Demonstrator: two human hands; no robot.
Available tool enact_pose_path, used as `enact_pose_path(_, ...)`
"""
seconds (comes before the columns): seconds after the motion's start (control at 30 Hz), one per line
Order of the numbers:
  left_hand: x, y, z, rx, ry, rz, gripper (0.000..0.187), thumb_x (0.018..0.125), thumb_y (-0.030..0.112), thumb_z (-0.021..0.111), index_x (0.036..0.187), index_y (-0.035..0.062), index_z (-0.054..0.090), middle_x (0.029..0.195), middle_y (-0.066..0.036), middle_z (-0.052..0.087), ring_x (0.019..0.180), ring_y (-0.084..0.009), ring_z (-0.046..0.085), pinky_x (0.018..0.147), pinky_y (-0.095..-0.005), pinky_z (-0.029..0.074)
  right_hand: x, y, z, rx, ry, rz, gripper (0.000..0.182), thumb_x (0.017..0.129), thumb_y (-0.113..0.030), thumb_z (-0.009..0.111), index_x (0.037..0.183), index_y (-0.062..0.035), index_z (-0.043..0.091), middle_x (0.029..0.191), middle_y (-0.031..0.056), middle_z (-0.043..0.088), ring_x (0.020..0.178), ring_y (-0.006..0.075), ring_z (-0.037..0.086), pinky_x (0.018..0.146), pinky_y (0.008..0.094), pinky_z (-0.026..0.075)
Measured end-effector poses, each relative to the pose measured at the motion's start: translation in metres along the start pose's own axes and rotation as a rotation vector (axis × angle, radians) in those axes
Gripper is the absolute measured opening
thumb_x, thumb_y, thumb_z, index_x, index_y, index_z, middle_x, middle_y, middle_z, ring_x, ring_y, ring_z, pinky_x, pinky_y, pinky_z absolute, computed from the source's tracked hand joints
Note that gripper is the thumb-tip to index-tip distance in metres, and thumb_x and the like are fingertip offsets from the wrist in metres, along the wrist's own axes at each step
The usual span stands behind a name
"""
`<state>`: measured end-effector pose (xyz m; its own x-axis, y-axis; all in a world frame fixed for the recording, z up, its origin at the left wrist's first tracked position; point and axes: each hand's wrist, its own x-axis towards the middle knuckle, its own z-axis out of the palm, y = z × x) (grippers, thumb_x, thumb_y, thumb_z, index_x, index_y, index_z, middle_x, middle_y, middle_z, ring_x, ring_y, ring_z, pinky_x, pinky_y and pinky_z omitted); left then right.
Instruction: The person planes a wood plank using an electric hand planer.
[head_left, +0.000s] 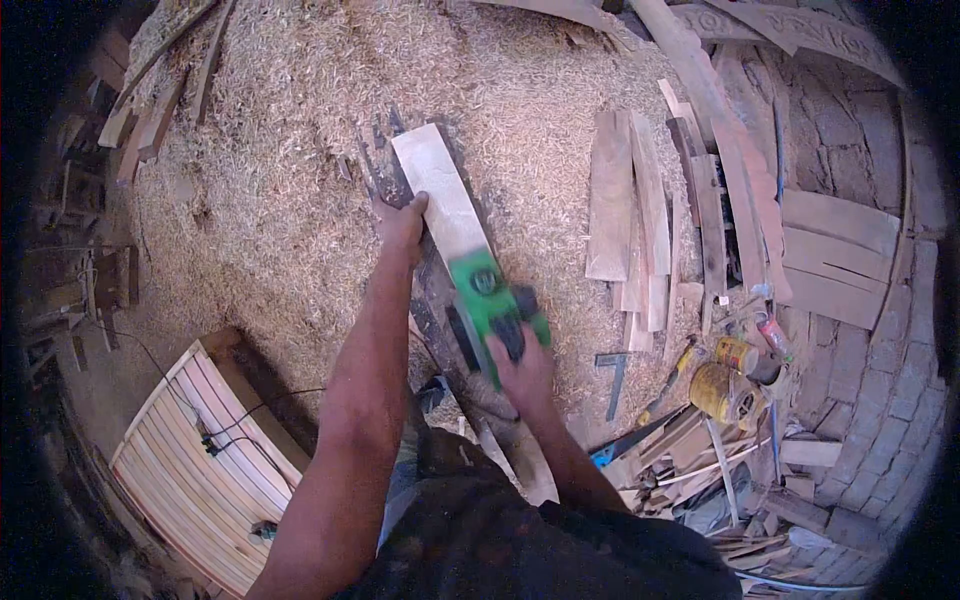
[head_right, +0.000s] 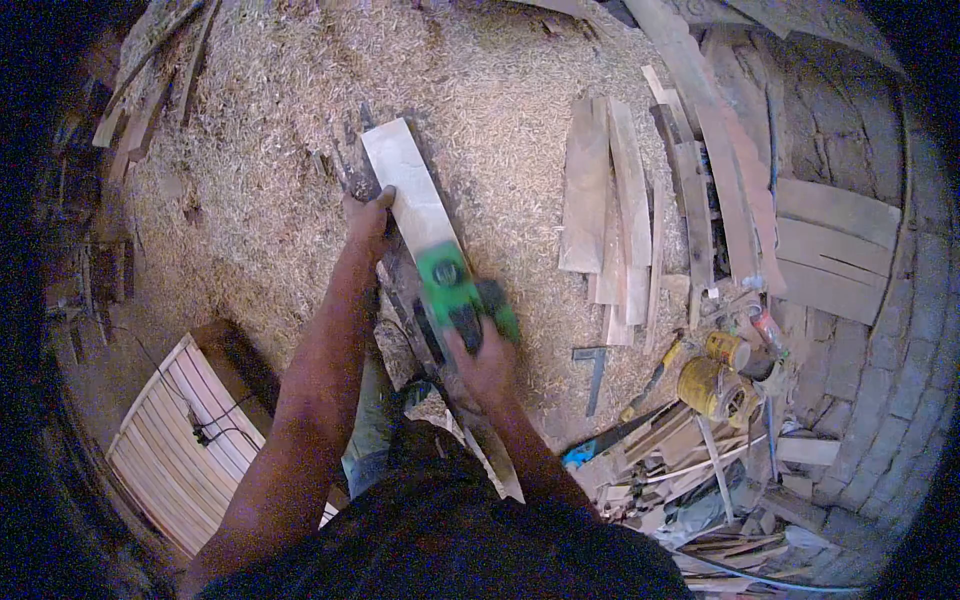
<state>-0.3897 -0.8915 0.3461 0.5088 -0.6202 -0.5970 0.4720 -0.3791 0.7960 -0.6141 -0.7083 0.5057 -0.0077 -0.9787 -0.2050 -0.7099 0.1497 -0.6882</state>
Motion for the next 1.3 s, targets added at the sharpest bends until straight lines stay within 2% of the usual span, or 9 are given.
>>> enact_pose_path(0.1, 0.002, -0.006, 0.003, -0.039, 0.009, 0.013, 0.096, 0.090, 0.006, 0.081, 0.161, 0.0042, 0.016, 0.146, -0.025, 0.052, 0.120, -0.0401, 0.064, 0.089, -0.0538, 0.063, -0.029, 0.010, -0.009, -0.207, -0.063, 0.197, 0.050, 0.095, -0.042, 0.079, 0.117, 0.0018, 0.069, 0.092, 0.0254, 0.073, 0.089, 0.0457, 0.073, 0.081, 0.0514, 0.056)
enact_pose_path(0.3, -0.002, 0.001, 0.000, -0.106, -0.062, -0.078, 0.096, 0.093, 0.005, 0.077, 0.162, 0.0079, 0.012, 0.144, -0.027, 0.052, 0.120, -0.0398, 0.064, 0.096, -0.0549, 0.061, 0.006, -0.012, 0.011, -0.073, 0.028, 0.046, 0.052, 0.094, -0.048, 0.079, 0.107, 0.0011, 0.067, 0.088, 0.0278, 0.073, 0.083, 0.0488, 0.073, 0.073, 0.0536, 0.056)
enact_pose_path(0.37, -0.002, 0.005, -0.003, -0.040, -0.079, -0.060, 0.093, 0.096, 0.009, 0.076, 0.162, 0.0070, 0.012, 0.144, -0.025, 0.054, 0.120, -0.0402, 0.064, 0.097, -0.0560, 0.059, 0.022, -0.021, 0.017, -0.100, 0.009, 0.038, 0.058, 0.095, -0.052, 0.076, 0.113, 0.0021, 0.066, 0.091, 0.0298, 0.073, 0.088, 0.0507, 0.072, 0.077, 0.0562, 0.057)
enact_pose_path(0.5, -0.007, 0.013, -0.011, -0.409, -0.229, -0.077, 0.074, 0.106, 0.036, 0.064, 0.161, 0.0045, 0.025, 0.145, -0.019, 0.059, 0.122, -0.0396, 0.064, 0.102, -0.0566, 0.056, 0.056, -0.051, 0.025, -0.133, 0.003, 0.034, 0.060, 0.096, -0.053, 0.074, 0.113, 0.0032, 0.065, 0.094, 0.0323, 0.073, 0.092, 0.0520, 0.072, 0.080, 0.0576, 0.057)
enact_pose_path(0.6, -0.007, 0.017, -0.024, -0.667, -0.507, -0.228, 0.071, 0.110, 0.059, 0.041, 0.156, 0.0050, 0.043, 0.146, -0.016, 0.061, 0.126, -0.0369, 0.063, 0.108, -0.0553, 0.052, 0.084, -0.071, 0.033, -0.056, -0.026, 0.020, 0.062, 0.096, -0.055, 0.073, 0.114, 0.0040, 0.065, 0.095, 0.0329, 0.073, 0.094, 0.0520, 0.072, 0.082, 0.0579, 0.056)
enact_pose_path(0.7, -0.027, 0.036, -0.024, -0.668, -0.429, -0.220, 0.078, 0.109, 0.068, 0.028, 0.151, 0.0068, 0.054, 0.146, -0.018, 0.063, 0.127, -0.0349, 0.063, 0.111, -0.0528, 0.050, 0.115, -0.080, 0.048, -0.148, 0.000, 0.012, 0.062, 0.097, -0.055, 0.072, 0.113, 0.0038, 0.066, 0.093, 0.0327, 0.073, 0.091, 0.0522, 0.072, 0.081, 0.0582, 0.057)
enact_pose_path(1.0, -0.030, 0.036, -0.031, -0.648, -0.424, -0.290, 0.083, 0.109, 0.072, 0.026, 0.154, 0.0052, 0.049, 0.147, -0.016, 0.062, 0.128, -0.0329, 0.064, 0.113, -0.0476, 0.049, 0.176, -0.140, 0.067, -0.142, 0.021, -0.073, 0.068, 0.095, -0.059, 0.073, 0.114, 0.0059, 0.068, 0.100, 0.0329, 0.072, 0.098, 0.0514, 0.072, 0.086, 0.0564, 0.056)
enact_pose_path(1.2, -0.029, 0.032, -0.021, -0.723, -0.385, -0.151, 0.080, 0.111, 0.068, 0.028, 0.155, 0.0056, 0.049, 0.147, -0.015, 0.062, 0.132, -0.0318, 0.062, 0.115, -0.0473, 0.047, 0.222, -0.166, 0.089, -0.155, 0.024, -0.190, 0.067, 0.096, -0.058, 0.071, 0.115, 0.0066, 0.067, 0.101, 0.0341, 0.073, 0.097, 0.0543, 0.071, 0.087, 0.0581, 0.057)
enact_pose_path(1.3, -0.026, 0.030, -0.020, -0.759, -0.386, -0.200, 0.078, 0.112, 0.066, 0.028, 0.156, 0.0058, 0.049, 0.148, -0.014, 0.062, 0.132, -0.0317, 0.061, 0.117, -0.0462, 0.045, 0.251, -0.187, 0.104, -0.089, 0.024, -0.197, 0.072, 0.094, -0.065, 0.068, 0.108, 0.0046, 0.073, 0.101, 0.0318, 0.074, 0.100, 0.0507, 0.072, 0.088, 0.0553, 0.057)
